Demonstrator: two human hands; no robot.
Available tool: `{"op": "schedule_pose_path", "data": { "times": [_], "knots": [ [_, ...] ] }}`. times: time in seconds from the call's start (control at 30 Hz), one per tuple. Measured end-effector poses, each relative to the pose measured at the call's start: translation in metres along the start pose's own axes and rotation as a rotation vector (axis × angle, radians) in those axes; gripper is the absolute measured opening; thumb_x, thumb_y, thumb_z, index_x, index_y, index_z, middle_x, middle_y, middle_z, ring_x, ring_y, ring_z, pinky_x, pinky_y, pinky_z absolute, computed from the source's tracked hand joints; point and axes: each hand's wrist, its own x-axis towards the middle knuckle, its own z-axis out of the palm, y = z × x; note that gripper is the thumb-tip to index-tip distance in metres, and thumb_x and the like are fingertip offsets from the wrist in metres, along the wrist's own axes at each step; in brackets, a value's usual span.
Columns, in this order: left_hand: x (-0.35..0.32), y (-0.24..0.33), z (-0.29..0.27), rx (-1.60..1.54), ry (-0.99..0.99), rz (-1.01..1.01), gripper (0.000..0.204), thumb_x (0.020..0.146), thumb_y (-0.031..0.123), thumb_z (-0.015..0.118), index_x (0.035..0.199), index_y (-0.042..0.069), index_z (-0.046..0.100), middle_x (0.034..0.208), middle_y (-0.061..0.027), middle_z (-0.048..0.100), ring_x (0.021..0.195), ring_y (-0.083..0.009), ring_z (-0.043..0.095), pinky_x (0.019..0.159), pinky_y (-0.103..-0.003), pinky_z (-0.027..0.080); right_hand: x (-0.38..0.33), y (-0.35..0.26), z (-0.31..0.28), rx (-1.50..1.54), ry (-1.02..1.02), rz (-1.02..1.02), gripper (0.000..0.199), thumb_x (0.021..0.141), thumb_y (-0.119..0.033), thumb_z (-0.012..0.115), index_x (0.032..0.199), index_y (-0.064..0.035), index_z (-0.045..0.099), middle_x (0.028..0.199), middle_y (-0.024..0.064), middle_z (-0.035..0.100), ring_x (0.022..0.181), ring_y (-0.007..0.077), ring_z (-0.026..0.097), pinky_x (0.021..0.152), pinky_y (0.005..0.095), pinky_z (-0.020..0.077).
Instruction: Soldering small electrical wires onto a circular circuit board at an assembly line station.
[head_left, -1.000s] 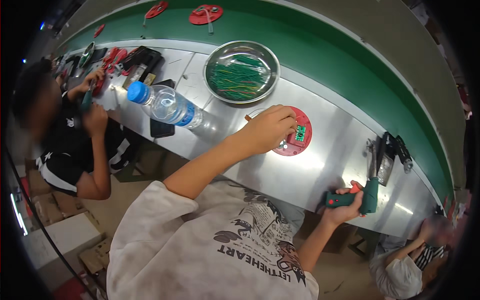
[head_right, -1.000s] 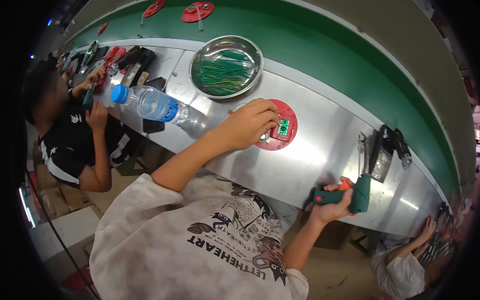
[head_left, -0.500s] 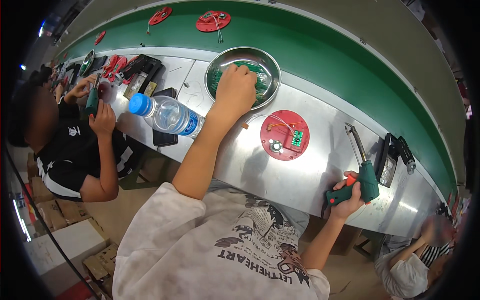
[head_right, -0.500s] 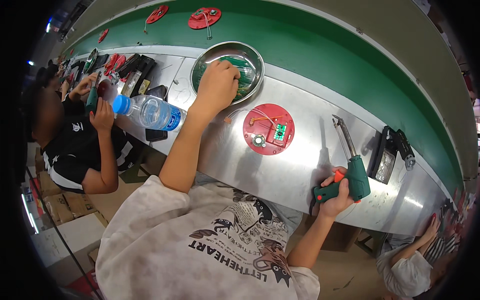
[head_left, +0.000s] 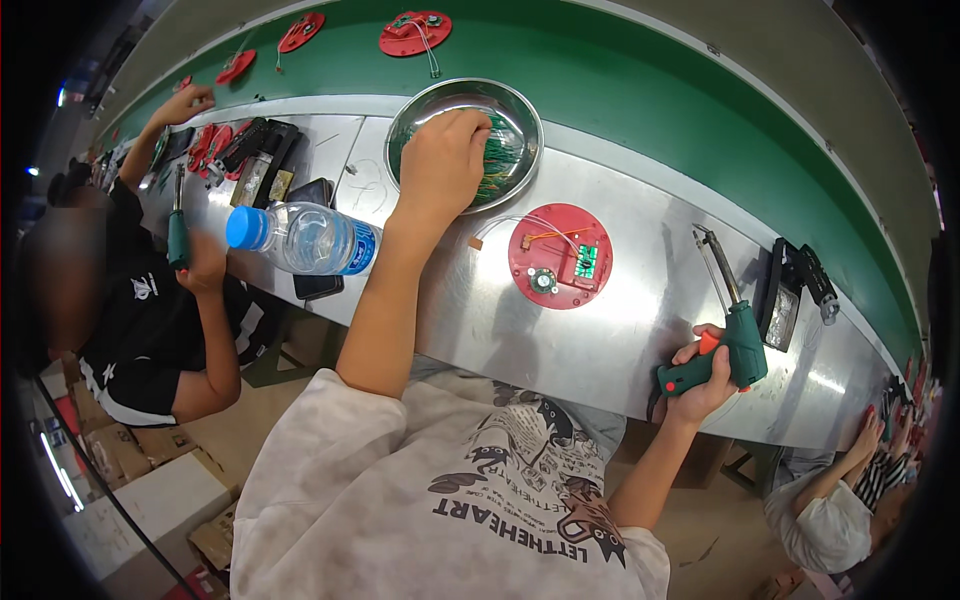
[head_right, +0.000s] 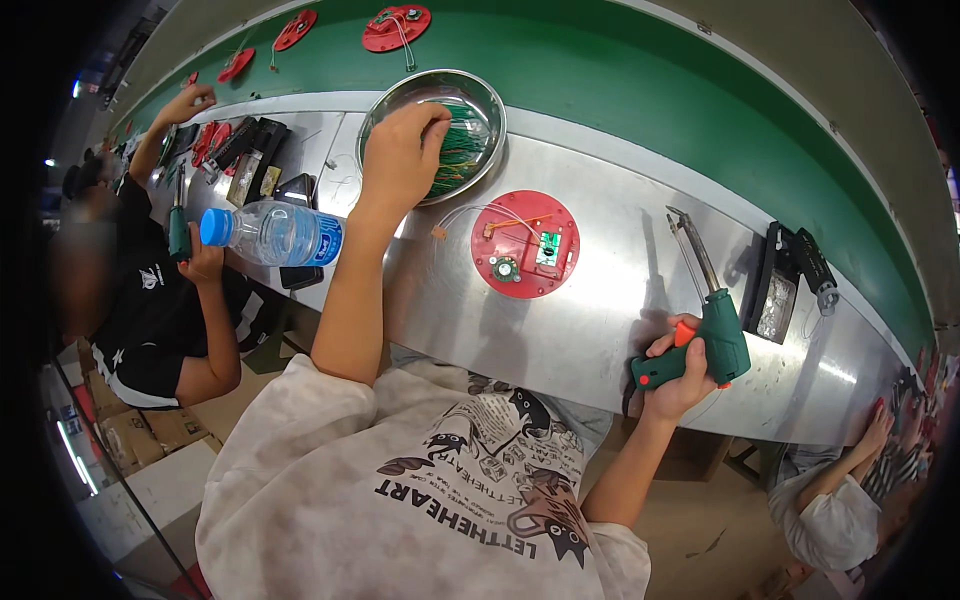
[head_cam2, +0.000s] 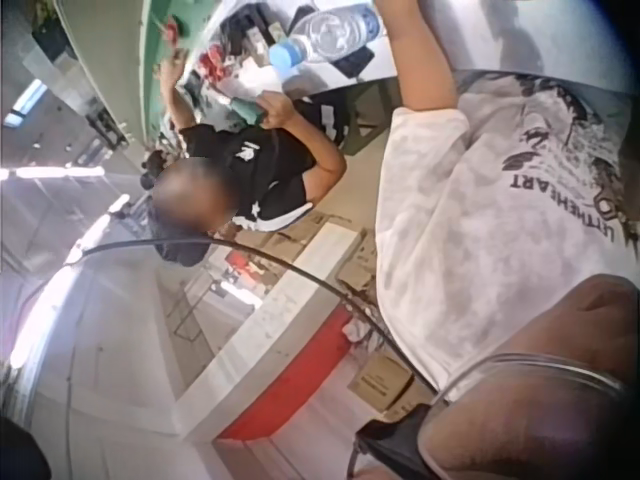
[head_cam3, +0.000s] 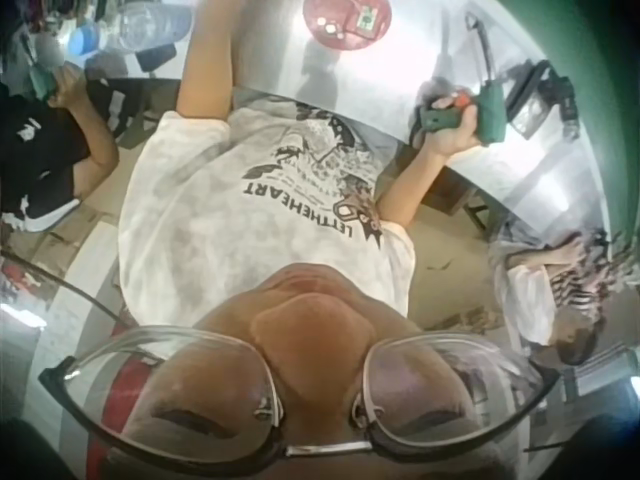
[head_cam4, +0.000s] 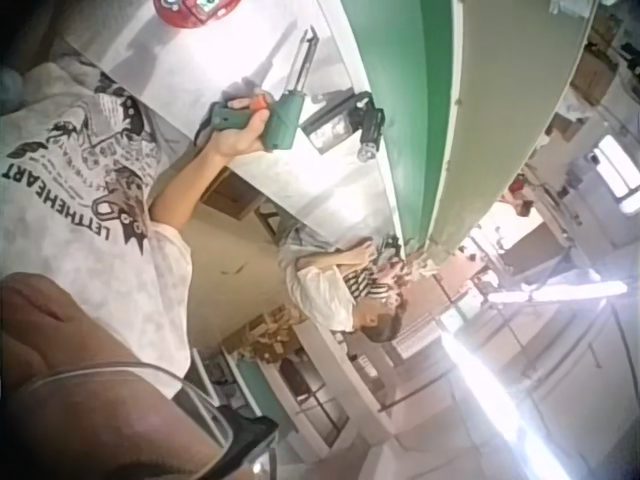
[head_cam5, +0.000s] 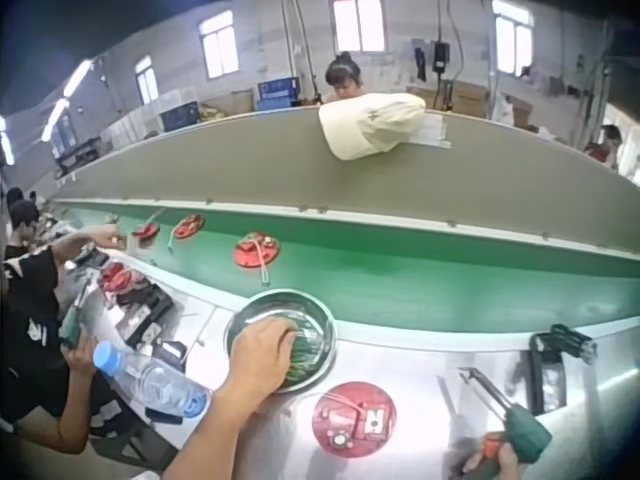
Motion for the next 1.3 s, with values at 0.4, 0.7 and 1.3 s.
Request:
{"op": "schedule_pose_path", "data": {
  "times": [0.4,0.7,1.3],
  "knots": [
    [0.003,0.008,0.016,0.033,-0.133,0.122,0.011,0.096,0.009,0.057,0.103,0.004,0.065,0.096,-0.015,0.071,0.093,-0.0371,0.065,0.08,-0.047,0.052,0.003,-0.002,0.001,-0.013,-0.014,0.017,0.032,0.098,-0.025,0.053,0.108,0.0048,0.059,0.098,0.0174,0.064,0.057,0.0159,0.057,0.051,0.0287,0.0454],
    [0.002,0.008,0.025,0.285,-0.078,0.236,0.017,0.084,0.006,0.062,0.097,0.006,0.071,0.086,-0.0097,0.073,0.086,-0.0317,0.062,0.08,-0.045,0.047,0.005,-0.002,-0.001,-0.023,-0.004,0.028,0.034,0.098,-0.025,0.052,0.11,0.0061,0.059,0.098,0.0181,0.064,0.057,0.016,0.057,0.049,0.0287,0.0443],
    [0.005,0.008,0.03,0.174,-0.051,0.265,0.01,0.083,0.009,0.067,0.091,0.005,0.072,0.091,-0.0125,0.069,0.091,-0.0341,0.062,0.082,-0.044,0.051,0.005,-0.002,0.0,0.004,-0.023,0.002,0.035,0.099,-0.026,0.053,0.111,0.0057,0.058,0.098,0.0181,0.063,0.057,0.017,0.058,0.05,0.0291,0.0457]
  ]
}}
